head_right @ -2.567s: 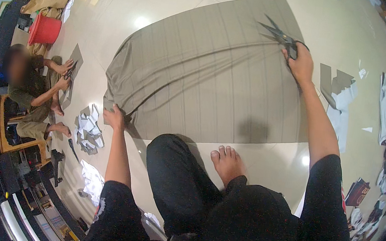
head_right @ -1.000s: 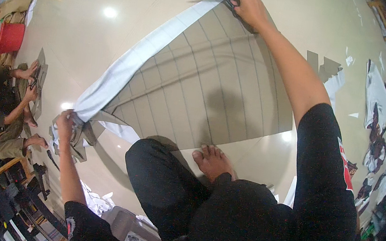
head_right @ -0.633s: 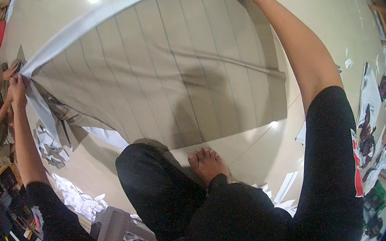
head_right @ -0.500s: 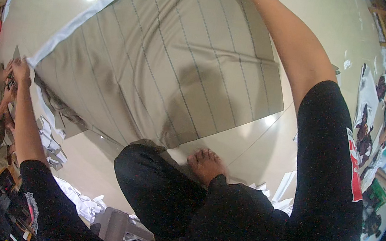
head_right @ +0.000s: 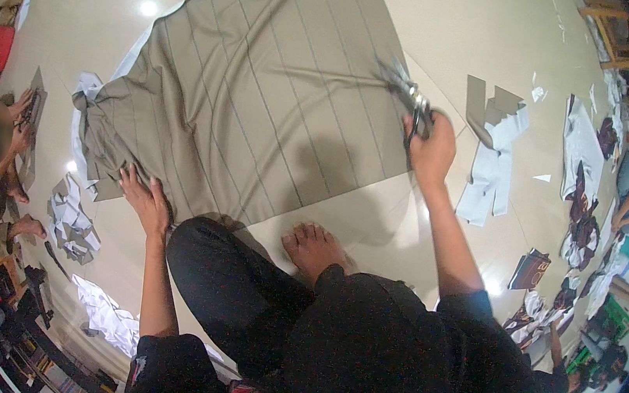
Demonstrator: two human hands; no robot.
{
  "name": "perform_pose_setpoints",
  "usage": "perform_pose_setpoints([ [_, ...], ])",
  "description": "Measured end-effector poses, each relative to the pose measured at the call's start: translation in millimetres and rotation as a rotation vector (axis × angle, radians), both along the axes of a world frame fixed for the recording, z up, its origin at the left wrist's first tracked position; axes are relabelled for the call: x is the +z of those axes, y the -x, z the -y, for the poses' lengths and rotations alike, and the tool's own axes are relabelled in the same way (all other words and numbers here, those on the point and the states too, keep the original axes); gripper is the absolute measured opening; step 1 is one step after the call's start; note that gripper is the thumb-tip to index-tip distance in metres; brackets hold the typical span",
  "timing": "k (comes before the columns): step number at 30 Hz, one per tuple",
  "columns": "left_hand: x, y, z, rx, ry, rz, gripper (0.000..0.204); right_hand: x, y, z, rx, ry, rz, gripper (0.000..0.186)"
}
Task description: The person cuts a large piece of striped fabric on the floor using shears. They hold the fabric with one hand and cut along straight lines with the other, occasionally lifting and repositioning the fabric to continue cutting.
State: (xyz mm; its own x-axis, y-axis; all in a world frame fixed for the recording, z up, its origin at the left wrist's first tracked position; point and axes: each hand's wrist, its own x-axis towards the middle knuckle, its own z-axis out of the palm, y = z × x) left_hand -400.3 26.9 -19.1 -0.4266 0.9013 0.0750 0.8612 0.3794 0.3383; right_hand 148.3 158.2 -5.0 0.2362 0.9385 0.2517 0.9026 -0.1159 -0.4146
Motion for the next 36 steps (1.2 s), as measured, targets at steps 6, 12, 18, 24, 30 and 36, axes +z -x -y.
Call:
perform_pose_setpoints([
  [6,-21,33,55,0.226,-0.094,-0.187,0.069,-4,-3,75,-0.059,0.116,-0.215,0.028],
  [12,-9,9,79,0.602,0.099,-0.158,0.048,3,-8,126,-0.117,0.171,-0.426,0.03],
  [18,-30,77,104,0.765,-0.176,0.837,0.027,-1,1,155,-0.214,0.23,-0.445,0.025],
  [24,-17,71,88,0.794,-0.324,1.77,0.043,-16,-17,155,-0.209,0.361,-0.394,0.02],
  [30,-4,66,108,0.749,-0.316,1.738,0.044,20,-21,154,-0.112,0.634,-0.429,0.024],
  [36,22,98,66,0.721,-0.381,1.724,0.047,14,-12,126,0.038,0.429,-0.684,0.025],
])
